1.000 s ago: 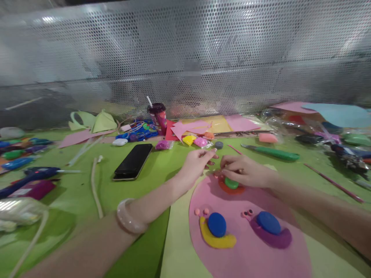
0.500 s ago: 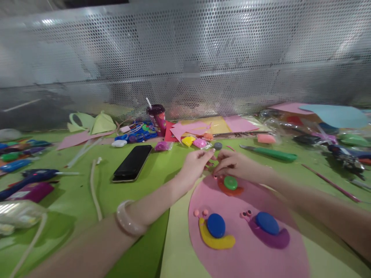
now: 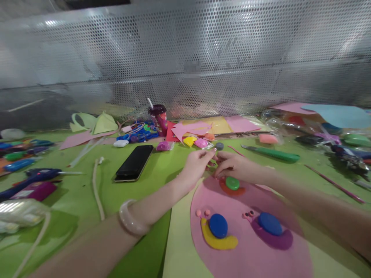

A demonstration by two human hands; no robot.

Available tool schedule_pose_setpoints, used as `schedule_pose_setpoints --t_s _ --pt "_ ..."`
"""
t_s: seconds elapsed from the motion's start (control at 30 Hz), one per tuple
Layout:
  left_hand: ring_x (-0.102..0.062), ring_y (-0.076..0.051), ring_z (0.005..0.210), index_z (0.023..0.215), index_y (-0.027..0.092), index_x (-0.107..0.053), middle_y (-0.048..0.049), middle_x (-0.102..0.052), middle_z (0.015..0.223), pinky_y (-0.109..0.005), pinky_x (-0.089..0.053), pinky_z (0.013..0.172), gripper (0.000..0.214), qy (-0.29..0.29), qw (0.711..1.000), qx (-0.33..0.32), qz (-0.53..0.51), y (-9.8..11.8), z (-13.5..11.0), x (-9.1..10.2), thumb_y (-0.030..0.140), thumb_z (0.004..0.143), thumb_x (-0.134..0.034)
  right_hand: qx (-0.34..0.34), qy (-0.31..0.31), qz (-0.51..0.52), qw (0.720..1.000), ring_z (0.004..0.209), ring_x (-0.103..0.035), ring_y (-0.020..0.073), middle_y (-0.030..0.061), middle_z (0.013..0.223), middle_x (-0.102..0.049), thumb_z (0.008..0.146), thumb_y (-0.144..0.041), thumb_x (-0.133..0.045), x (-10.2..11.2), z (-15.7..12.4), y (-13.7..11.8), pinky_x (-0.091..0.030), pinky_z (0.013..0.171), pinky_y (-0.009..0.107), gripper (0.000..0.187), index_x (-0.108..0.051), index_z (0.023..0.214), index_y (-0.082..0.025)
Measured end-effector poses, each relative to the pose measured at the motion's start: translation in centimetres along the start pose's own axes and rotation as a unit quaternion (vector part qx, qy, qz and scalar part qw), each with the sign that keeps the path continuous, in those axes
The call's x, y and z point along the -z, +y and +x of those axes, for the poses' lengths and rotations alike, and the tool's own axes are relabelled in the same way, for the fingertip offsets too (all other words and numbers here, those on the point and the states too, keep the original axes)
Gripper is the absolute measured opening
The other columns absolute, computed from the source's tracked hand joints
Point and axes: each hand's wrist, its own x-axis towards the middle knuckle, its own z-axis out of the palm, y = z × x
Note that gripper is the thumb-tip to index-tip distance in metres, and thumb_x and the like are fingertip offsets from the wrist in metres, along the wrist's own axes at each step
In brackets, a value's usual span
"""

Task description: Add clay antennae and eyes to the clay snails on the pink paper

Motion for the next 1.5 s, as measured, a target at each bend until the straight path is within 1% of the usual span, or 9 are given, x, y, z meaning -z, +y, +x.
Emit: schedule_pose_setpoints --t_s 0.2,0.4,0.57,0.7,0.83,0.97,1.23,1.33,1.5 --pt "-0.054 -0.009 0.058 0.065 0.015 -0.061 -0.0035 -0.065 0.075 -0.021 -0.042 0.052 0.025 0.008 1.0 -0.002 -0.01 -0.1 0.0 0.1 0.036 0.078 -0.057 -0.016 0.005 0.029 0.999 0.076 -0.055 0.0129 0.0043 0.088 -0.051 0.083 -0.028 -0.058 0.2 -0.1 -0.4 -0.049 0.073 0.028 0.017 -0.074 0.083 -0.021" --pt "-0.054 -0.009 0.057 0.064 0.014 -0.06 -0.0032 -0.064 0.072 -0.021 -0.041 0.053 0.027 0.007 1.0 -0.001 -0.004 0.0 0.0 0.1 0.037 0.078 -0.056 -0.025 -0.027 0.023 0.999 0.084 -0.056 0.0146 0.0055 0.095 -0.054 0.084 -0.027 -0.055 0.5 -0.2 -1.2 -0.047 0.08 0.029 0.019 -0.073 0.085 -0.021" --pt "-0.054 -0.009 0.057 0.065 0.015 -0.06 -0.0033 -0.065 0.074 -0.022 -0.041 0.053 0.025 0.014 1.0 0.009 -0.004 0.0 0.0 0.0 0.036 0.078 -0.057 -0.047 -0.006 0.016 0.999 0.071 -0.053 0.012 0.0037 0.081 -0.051 0.088 -0.039 -0.047 1.8 -0.7 -2.2 -0.046 0.066 0.027 0.034 -0.071 0.08 -0.018" --pt "-0.055 -0.009 0.059 0.068 0.015 -0.061 -0.0047 -0.066 0.081 -0.022 -0.041 0.054 0.026 0.009 1.0 0.01 -0.004 -0.2 0.0 0.1 0.039 0.077 -0.058 -0.082 0.092 -0.033 0.992 0.059 -0.048 0.0113 0.002 0.068 -0.051 0.089 -0.039 -0.046 1.7 -1.0 -2.3 -0.041 0.056 0.026 0.037 -0.062 0.063 -0.017" --pt "-0.056 -0.01 0.059 0.07 0.014 -0.062 -0.0034 -0.064 0.073 -0.023 -0.041 0.055 0.024 -0.025 1.0 0.001 0.01 -0.3 0.0 0.2 0.037 0.075 -0.062 -0.09 0.226 -0.055 0.969 0.062 -0.052 0.0138 0.005 0.078 -0.06 0.083 -0.037 -0.056 1.1 -1.0 -3.1 -0.043 0.055 0.027 0.019 -0.066 0.086 -0.021" --pt "-0.057 -0.011 0.06 0.071 0.014 -0.064 -0.0019 -0.062 0.066 -0.023 -0.041 0.056 0.024 -0.071 0.997 -0.032 -0.004 -0.4 0.0 0.2 0.038 0.072 -0.065 -0.078 0.263 -0.058 0.96 0.068 -0.056 0.0144 0.0059 0.086 -0.062 0.084 -0.031 -0.054 0.6 -0.9 -4.2 -0.047 0.059 0.027 0.017 -0.067 0.088 -0.021" --pt "-0.059 -0.013 0.063 0.072 0.013 -0.066 -0.006 -0.065 0.071 -0.024 -0.042 0.057 0.035 -0.072 0.996 -0.023 -0.041 -0.2 -0.4 0.0 0.048 0.07 -0.066 -0.022 0.263 -0.08 0.961 0.078 -0.06 0.0152 0.0046 0.085 -0.063 0.087 -0.023 -0.05 0.5 -1.1 -3.6 -0.049 0.07 0.029 0.021 -0.069 0.079 -0.021" --pt "-0.06 -0.014 0.061 0.07 0.013 -0.065 -0.0087 -0.067 0.074 -0.024 -0.042 0.055 0.044 -0.04 0.997 -0.005 -0.064 -0.2 -0.3 -0.1 0.055 0.078 -0.053 -0.003 0.271 -0.096 0.958 0.078 -0.059 0.016 0.0059 0.085 -0.063 0.089 -0.026 -0.049 0.5 -1.3 -3.3 -0.049 0.069 0.03 0.021 -0.068 0.083 -0.021" --pt "-0.06 -0.015 0.066 0.075 0.014 -0.064 -0.0093 -0.068 0.084 -0.024 -0.043 0.055 0.043 0.098 0.994 -0.037 -0.026 -0.7 1.6 1.8 0.052 0.082 -0.046 -0.013 0.266 -0.092 0.959 0.068 -0.055 0.015 0.0064 0.081 -0.059 0.088 -0.033 -0.049 0.6 -1.6 -2.6 -0.047 0.061 0.029 0.022 -0.063 0.079 -0.02"
